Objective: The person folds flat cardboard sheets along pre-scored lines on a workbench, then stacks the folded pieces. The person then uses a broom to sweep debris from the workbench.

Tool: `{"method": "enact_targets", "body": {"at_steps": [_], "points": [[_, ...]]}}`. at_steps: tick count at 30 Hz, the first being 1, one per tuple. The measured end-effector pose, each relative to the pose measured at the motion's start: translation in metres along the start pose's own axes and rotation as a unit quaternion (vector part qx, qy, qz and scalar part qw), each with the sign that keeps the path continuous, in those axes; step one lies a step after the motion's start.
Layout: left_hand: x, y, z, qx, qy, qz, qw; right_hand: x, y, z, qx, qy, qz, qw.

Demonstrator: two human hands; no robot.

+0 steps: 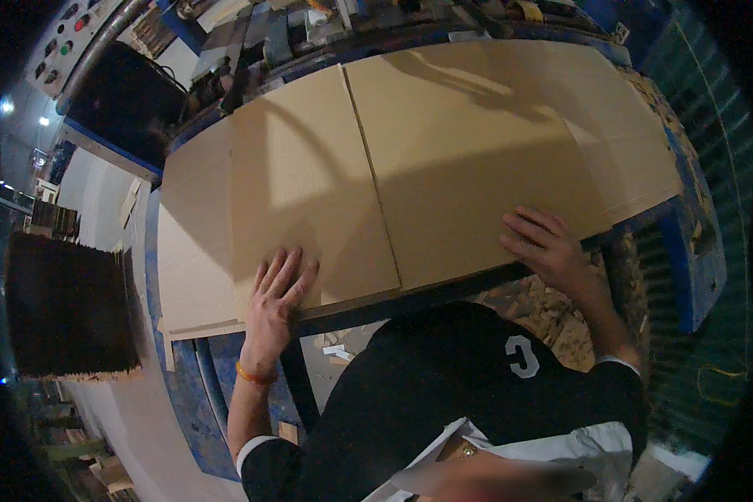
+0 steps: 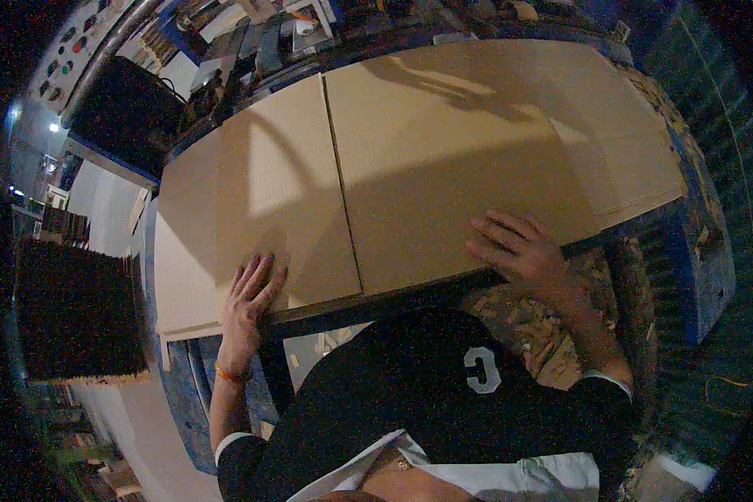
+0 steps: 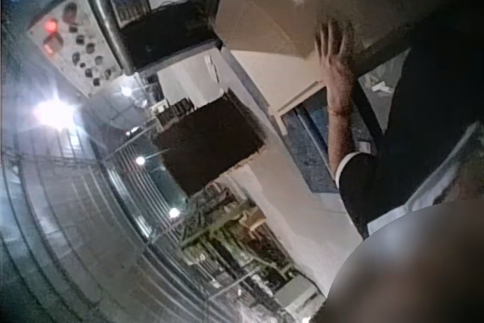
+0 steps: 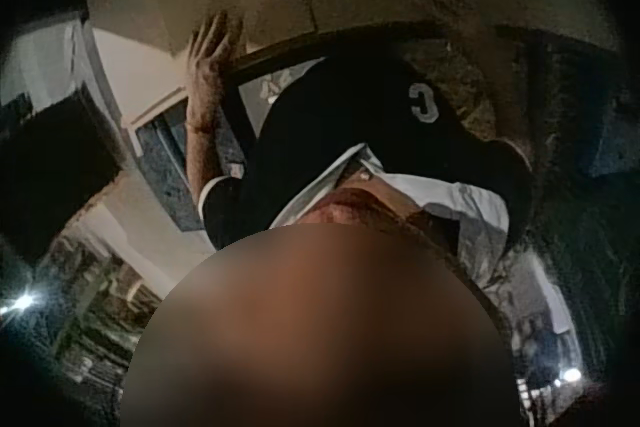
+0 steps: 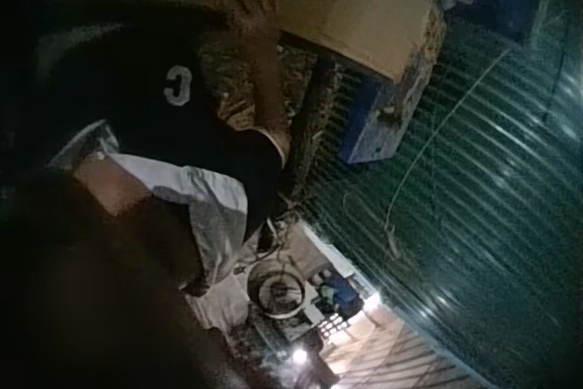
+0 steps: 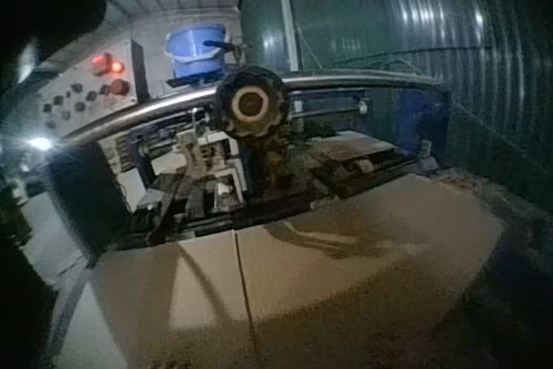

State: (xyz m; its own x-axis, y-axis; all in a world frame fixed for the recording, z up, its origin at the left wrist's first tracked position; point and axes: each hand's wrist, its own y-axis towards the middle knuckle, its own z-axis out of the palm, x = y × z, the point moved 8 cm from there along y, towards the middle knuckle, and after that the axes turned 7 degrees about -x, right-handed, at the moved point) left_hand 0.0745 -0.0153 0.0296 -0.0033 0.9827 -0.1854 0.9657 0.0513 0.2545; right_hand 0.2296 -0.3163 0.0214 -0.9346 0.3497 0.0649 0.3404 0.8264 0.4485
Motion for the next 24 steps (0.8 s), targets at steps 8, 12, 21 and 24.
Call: {"method": "enact_targets", "body": {"at_steps": [8,12,21,24], "points": [[0.027,0.023,-0.002,-0.059,0.002,0.033,0.998,-0.071,0.019,0.034,0.099,0.050,0.061,0.992],[0.047,0.055,0.002,-0.103,-0.028,0.012,0.994,-0.109,0.050,0.041,0.105,-0.003,0.084,0.991],[0.116,0.159,0.013,-0.212,0.038,-0.002,0.976,-0.173,0.132,0.074,0.071,-0.100,0.066,0.990],[0.129,0.181,0.015,-0.236,0.016,0.008,0.971,-0.182,0.149,0.075,-0.027,-0.159,0.076,0.984]]}}
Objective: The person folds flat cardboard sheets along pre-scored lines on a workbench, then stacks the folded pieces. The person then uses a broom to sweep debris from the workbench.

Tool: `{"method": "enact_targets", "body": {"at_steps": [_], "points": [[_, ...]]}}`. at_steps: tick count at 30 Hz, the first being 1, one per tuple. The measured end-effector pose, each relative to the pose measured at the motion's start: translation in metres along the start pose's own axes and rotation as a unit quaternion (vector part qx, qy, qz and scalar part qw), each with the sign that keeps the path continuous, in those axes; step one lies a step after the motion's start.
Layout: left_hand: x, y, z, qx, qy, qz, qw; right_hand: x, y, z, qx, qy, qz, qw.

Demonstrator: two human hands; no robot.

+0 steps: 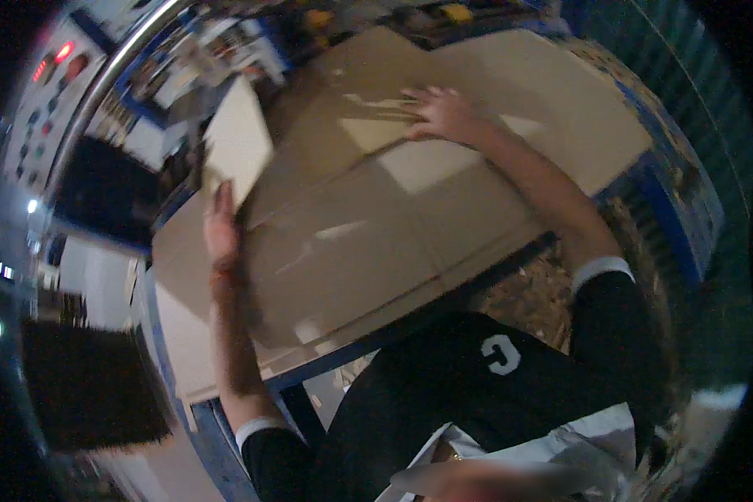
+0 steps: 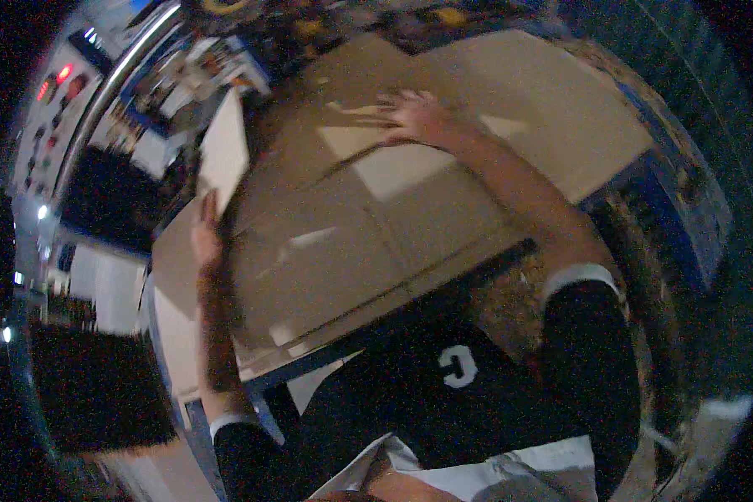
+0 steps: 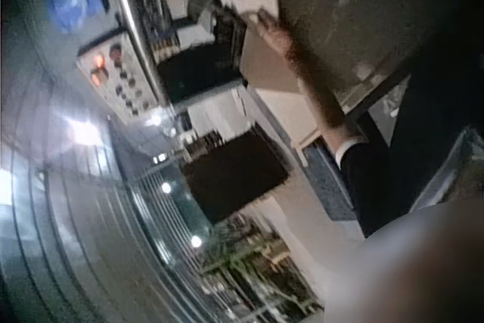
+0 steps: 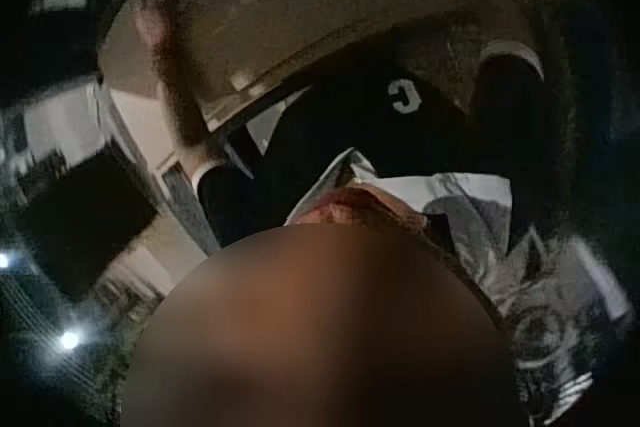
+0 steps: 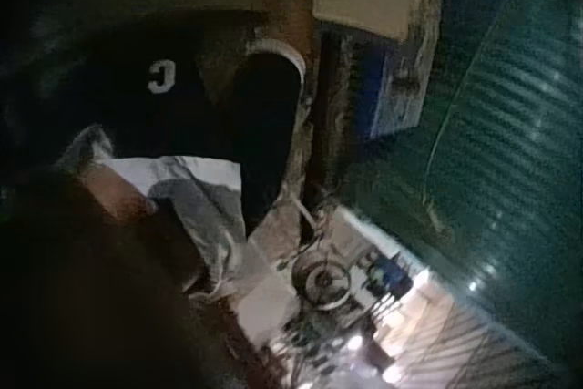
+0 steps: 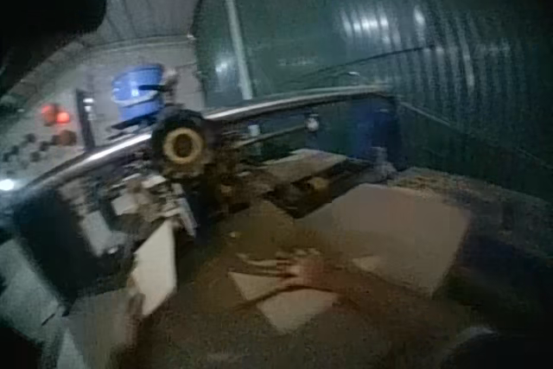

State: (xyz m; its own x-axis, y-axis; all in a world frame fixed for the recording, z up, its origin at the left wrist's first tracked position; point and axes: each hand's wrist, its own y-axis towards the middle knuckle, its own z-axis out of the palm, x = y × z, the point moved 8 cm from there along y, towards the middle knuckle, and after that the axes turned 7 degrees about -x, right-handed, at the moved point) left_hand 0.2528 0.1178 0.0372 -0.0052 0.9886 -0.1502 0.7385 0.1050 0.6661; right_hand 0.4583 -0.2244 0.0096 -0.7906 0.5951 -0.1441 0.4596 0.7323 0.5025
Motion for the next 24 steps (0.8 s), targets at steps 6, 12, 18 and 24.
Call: {"method": "enact_targets", "body": {"at_steps": [6,12,18,24], "points": [[0.002,-0.009,0.003,0.032,0.162,0.134,0.977,0.014,-0.008,0.004,0.080,-0.001,0.092,0.993],[0.075,-0.082,-0.008,0.032,0.121,-0.272,0.954,0.025,-0.028,0.023,0.173,0.120,0.224,0.951],[0.066,-0.071,0.006,0.005,-0.036,-0.223,0.974,0.011,0.014,0.052,0.072,0.083,0.232,0.966],[0.004,-0.102,-0.055,-0.066,0.029,-0.175,0.982,-0.035,-0.036,-0.025,0.056,0.228,0.235,0.943]]}}
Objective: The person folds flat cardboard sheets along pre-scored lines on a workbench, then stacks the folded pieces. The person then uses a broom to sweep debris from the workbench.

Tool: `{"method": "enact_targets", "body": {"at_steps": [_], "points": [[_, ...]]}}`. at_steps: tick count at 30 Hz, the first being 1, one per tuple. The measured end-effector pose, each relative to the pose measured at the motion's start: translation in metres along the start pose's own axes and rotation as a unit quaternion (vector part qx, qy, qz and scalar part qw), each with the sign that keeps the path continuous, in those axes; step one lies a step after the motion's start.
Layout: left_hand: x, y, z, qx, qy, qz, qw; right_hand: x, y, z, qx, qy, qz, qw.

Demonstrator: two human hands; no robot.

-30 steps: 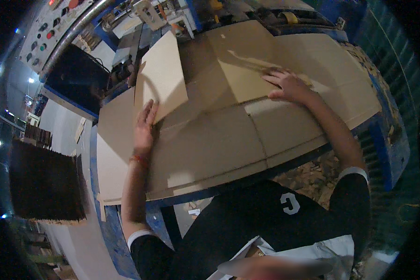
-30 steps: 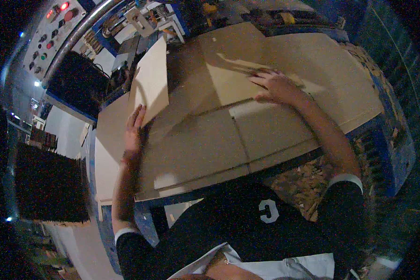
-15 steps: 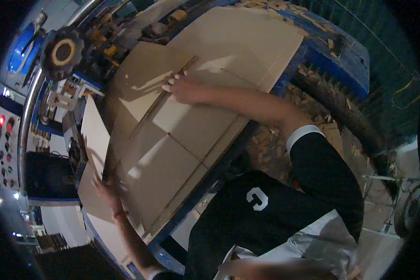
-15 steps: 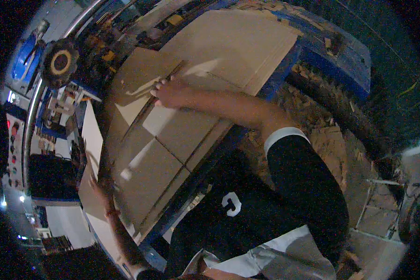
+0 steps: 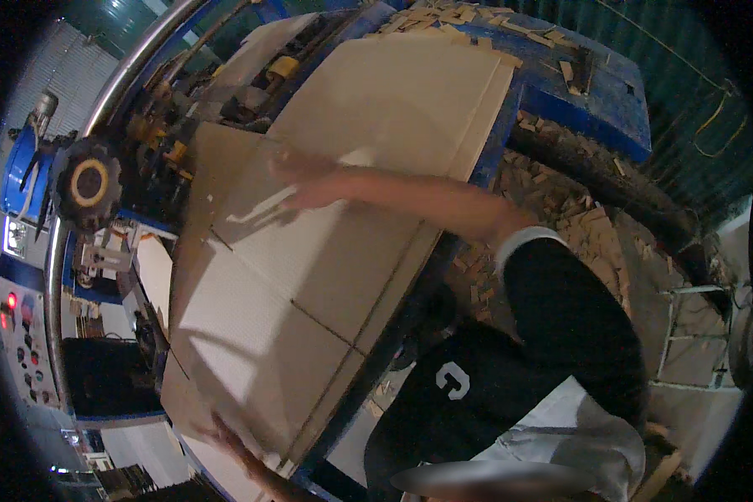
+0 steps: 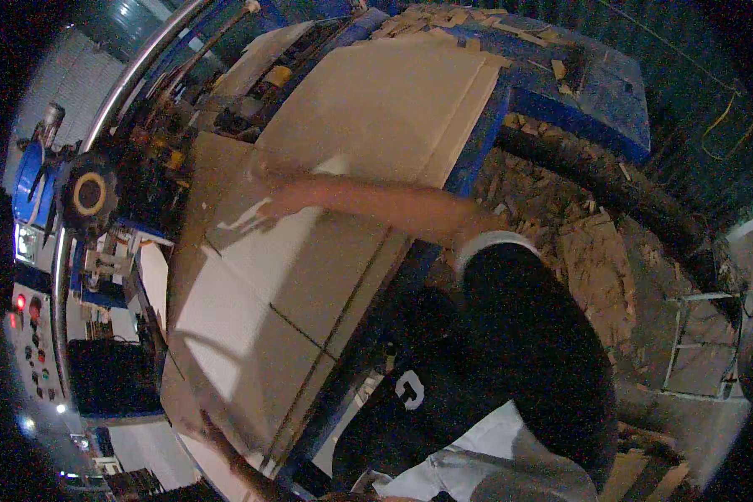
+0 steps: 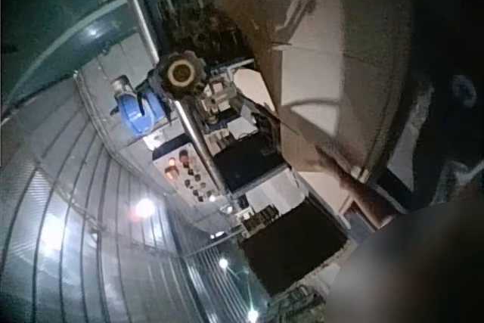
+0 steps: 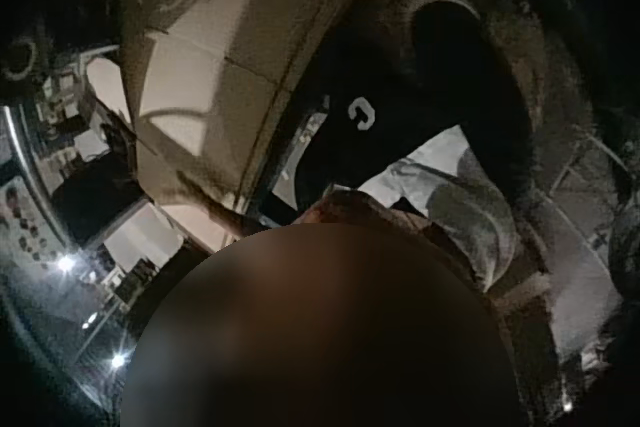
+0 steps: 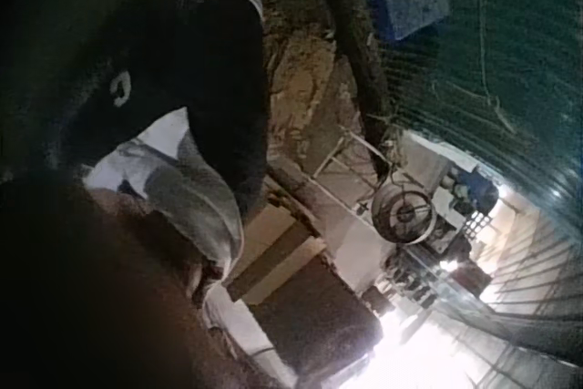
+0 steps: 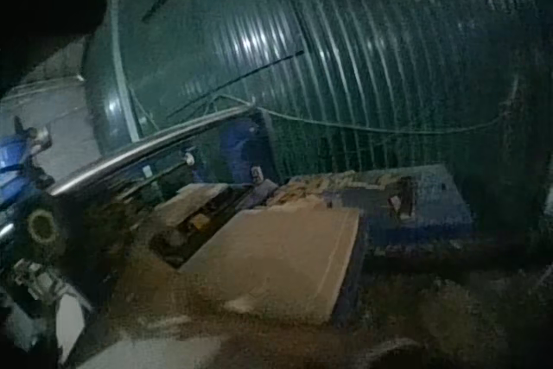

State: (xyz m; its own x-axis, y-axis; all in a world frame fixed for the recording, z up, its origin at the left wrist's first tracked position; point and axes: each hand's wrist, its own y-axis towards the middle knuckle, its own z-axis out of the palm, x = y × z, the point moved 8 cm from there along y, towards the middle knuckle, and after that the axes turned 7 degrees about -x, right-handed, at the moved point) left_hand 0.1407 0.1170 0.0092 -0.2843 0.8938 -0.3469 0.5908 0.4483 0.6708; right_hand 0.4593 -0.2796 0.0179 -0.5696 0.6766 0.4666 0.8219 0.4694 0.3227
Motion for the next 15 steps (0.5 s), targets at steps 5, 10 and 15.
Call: {"method": "enact_targets", "body": {"at_steps": [5,10,15], "points": [[-0.007,-0.076,-0.050,-0.010,0.042,-0.090,0.995,-0.148,-0.151,-0.149,-0.354,-0.056,0.267,0.895],[0.024,-0.116,-0.063,0.004,0.026,-0.200,0.980,-0.209,-0.190,-0.136,-0.277,-0.185,0.411,0.848],[0.044,-0.130,-0.103,-0.014,-0.020,-0.299,0.954,-0.221,-0.200,-0.149,-0.521,0.191,0.312,0.772]]}}
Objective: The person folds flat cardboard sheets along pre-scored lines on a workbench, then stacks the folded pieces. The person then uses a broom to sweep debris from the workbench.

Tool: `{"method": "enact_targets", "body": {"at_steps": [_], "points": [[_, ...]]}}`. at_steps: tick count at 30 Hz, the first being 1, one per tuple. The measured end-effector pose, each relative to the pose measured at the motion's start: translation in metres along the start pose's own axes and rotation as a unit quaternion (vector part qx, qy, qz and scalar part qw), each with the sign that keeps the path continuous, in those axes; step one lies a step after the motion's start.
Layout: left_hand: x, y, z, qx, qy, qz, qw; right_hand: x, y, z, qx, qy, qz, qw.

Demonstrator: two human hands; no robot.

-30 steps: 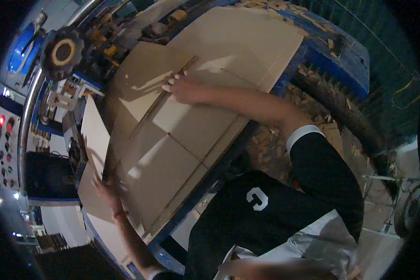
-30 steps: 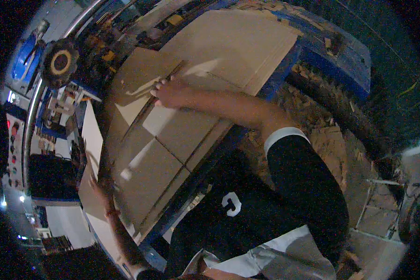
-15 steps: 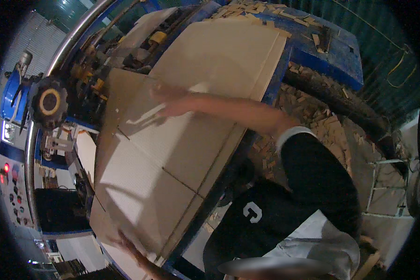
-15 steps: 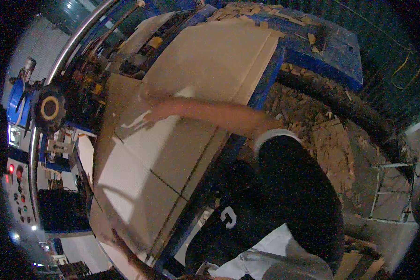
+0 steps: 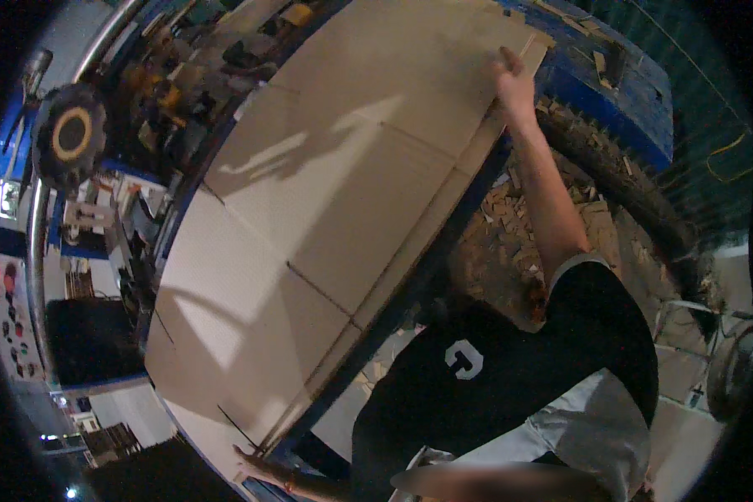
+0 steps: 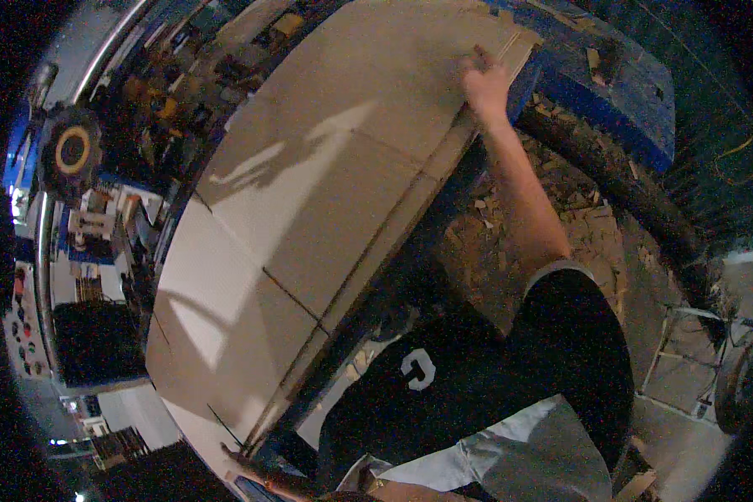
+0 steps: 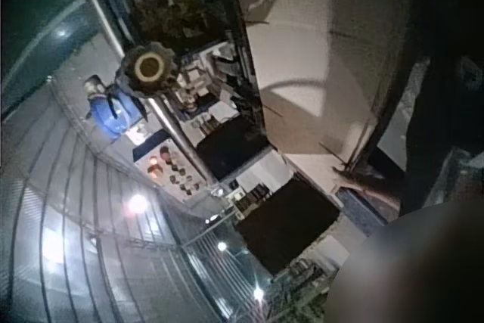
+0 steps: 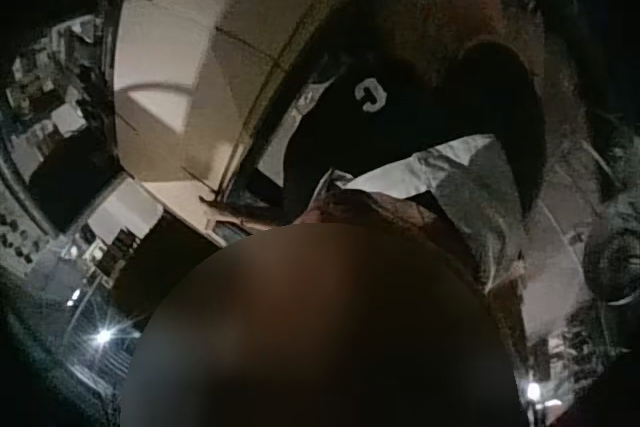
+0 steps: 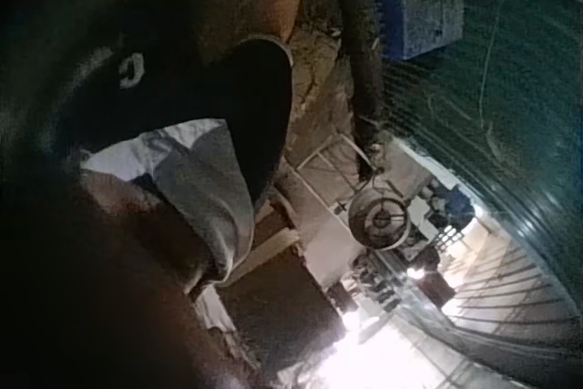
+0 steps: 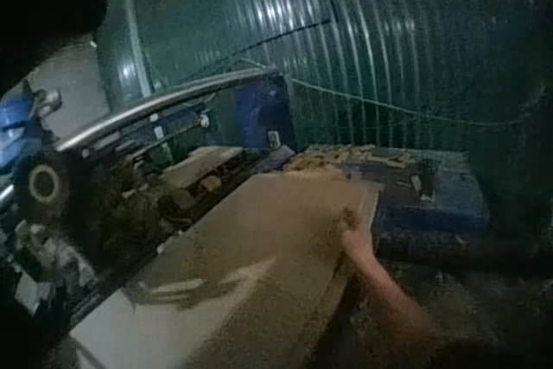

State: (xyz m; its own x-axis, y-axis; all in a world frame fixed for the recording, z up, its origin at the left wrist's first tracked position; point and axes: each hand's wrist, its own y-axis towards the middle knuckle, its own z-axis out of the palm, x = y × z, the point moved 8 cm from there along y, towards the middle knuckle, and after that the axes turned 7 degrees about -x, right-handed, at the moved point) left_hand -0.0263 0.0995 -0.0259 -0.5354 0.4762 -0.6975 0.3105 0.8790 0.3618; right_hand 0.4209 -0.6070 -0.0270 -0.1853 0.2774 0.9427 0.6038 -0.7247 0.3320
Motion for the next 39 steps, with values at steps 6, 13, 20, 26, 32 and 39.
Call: {"method": "enact_targets", "body": {"at_steps": [6,13,20,26,32,39], "points": [[-0.012,0.026,-0.035,-0.023,-0.370,-0.188,0.910,0.028,0.041,-0.002,-0.073,0.219,-0.103,0.968],[-0.010,0.010,-0.097,-0.142,0.217,0.029,0.965,0.101,0.115,0.079,0.257,0.275,-0.018,0.926],[0.068,0.025,-0.068,-0.089,-0.480,-0.286,0.825,0.271,0.025,0.000,0.119,0.125,-0.217,0.961],[0.044,0.054,-0.043,0.028,-0.612,-0.284,0.737,0.248,-0.172,-0.050,0.169,-0.164,-0.406,0.883],[-0.018,0.063,-0.054,-0.022,-0.400,0.009,0.916,0.155,-0.320,-0.023,0.503,-0.200,-0.617,0.571],[-0.136,-0.053,0.020,0.253,-0.098,0.412,0.870,0.139,-0.318,-0.019,0.555,-0.183,-0.611,0.534]]}}
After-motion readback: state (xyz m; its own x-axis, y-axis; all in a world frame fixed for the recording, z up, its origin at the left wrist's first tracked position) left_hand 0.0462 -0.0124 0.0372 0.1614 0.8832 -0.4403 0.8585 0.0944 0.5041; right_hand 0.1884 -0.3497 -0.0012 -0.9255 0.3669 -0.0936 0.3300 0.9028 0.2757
